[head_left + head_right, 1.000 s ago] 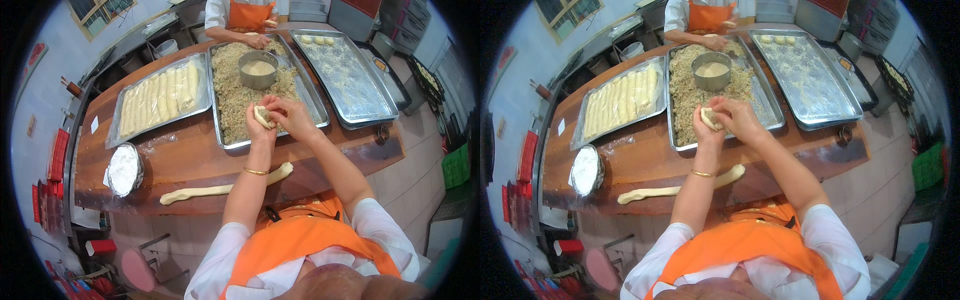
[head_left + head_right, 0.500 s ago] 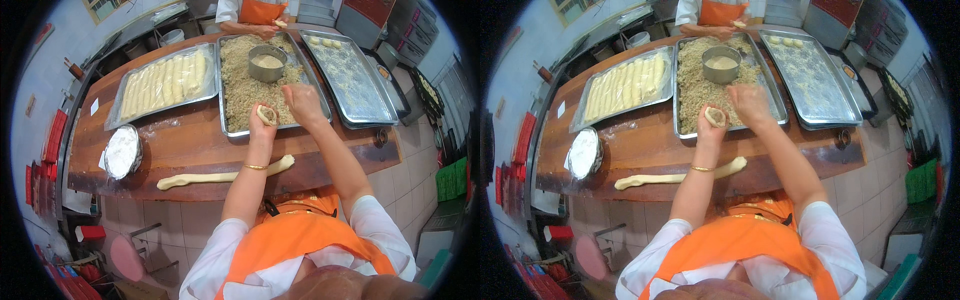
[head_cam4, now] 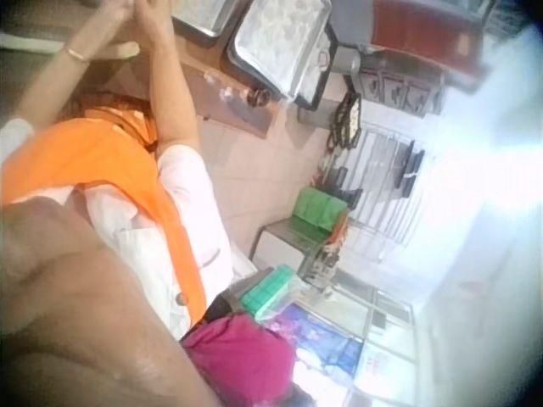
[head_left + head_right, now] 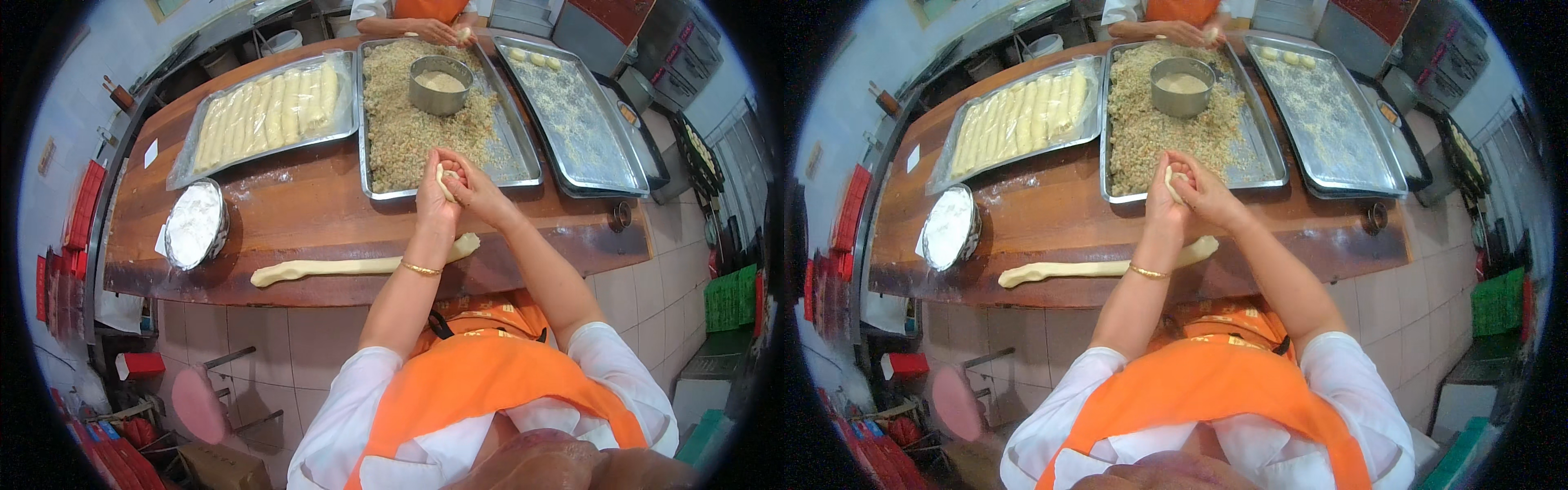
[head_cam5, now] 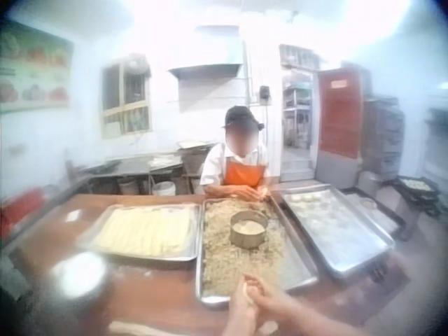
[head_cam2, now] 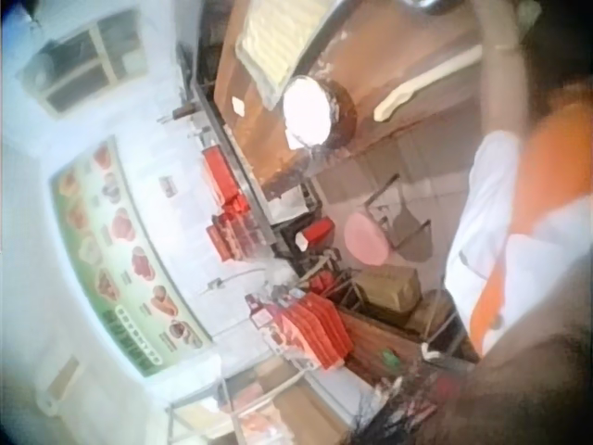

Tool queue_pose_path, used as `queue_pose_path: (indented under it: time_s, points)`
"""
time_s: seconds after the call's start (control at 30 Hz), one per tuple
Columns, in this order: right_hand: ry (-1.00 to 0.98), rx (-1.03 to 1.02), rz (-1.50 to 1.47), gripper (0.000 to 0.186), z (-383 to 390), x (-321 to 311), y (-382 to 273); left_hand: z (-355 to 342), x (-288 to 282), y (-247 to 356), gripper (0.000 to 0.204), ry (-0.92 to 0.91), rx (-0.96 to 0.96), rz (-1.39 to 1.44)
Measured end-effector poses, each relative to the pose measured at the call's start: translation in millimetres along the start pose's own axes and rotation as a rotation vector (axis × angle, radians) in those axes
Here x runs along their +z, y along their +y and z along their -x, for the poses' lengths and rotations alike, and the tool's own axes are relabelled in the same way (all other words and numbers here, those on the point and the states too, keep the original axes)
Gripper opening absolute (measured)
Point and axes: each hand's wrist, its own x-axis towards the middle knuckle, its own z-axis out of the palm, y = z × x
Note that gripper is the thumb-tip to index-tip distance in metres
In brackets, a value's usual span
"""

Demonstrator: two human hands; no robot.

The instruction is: The person prepares stuffed buns by flattening pieces of dough by hand, placing a scoop of filling into the center, and pinching the dough closed before placing the finished buns onto a metal tray.

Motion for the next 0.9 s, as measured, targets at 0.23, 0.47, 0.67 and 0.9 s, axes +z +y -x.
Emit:
queue_pose_path:
  time_s: [0.23,0.47,0.67,0.9]
  points:
    - [0.124,-0.035,0.355,0.049,-4.8,-30.4,-2.0,31.4,22.6,7.4,0.037,-0.003,-0.041,0.034]
    - [0.224,-0.071,0.69,0.07,-5.2,-55.7,-26.4,27.8,-5.7,12.3,0.037,-0.128,-0.136,0.159]
    - [-0.059,0.062,0.033,0.074,17.8,-9.0,-18.3,48.3,16.1,-4.5,0.029,0.036,-0.117,0.054]
    - [0.096,-0.195,0.274,0.061,22.2,8.0,2.7,24.6,-0.4,-13.6,0.023,-0.077,-0.05,0.108]
